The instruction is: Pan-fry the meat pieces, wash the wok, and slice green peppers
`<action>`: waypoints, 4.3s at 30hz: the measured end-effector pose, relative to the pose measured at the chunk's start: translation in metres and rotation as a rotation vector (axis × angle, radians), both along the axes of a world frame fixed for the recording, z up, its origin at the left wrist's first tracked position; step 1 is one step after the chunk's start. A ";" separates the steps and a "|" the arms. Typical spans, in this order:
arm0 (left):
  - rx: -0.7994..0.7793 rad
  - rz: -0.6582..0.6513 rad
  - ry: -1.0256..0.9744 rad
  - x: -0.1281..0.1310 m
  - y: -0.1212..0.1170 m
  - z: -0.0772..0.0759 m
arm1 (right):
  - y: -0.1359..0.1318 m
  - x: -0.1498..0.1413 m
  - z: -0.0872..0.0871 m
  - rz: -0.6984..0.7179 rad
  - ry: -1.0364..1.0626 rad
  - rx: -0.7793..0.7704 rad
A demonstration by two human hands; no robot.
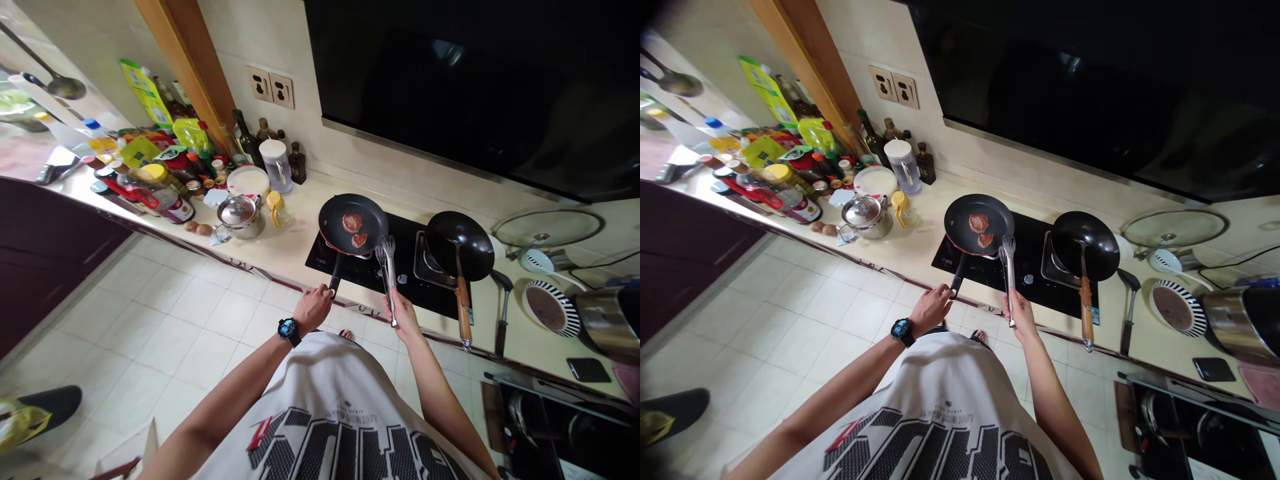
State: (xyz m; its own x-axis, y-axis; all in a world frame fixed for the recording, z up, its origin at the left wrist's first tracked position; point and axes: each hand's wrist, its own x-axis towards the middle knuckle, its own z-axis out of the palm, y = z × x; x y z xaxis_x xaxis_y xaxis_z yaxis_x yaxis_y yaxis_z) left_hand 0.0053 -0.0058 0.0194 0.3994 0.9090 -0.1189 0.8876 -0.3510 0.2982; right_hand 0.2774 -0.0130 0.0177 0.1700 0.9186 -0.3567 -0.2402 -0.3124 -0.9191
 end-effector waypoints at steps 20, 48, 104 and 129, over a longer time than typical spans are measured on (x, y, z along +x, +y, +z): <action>-0.008 0.013 0.056 0.003 0.001 0.000 | -0.008 0.002 0.003 -0.015 0.008 -0.003; 0.014 0.013 0.035 0.002 0.001 -0.003 | -0.008 0.003 -0.003 0.002 -0.011 -0.004; -0.004 0.003 0.043 0.004 0.002 0.000 | -0.011 0.004 -0.011 -0.014 0.020 -0.018; -0.006 0.006 0.050 0.005 0.000 0.002 | -0.014 0.003 -0.016 -0.002 0.008 -0.022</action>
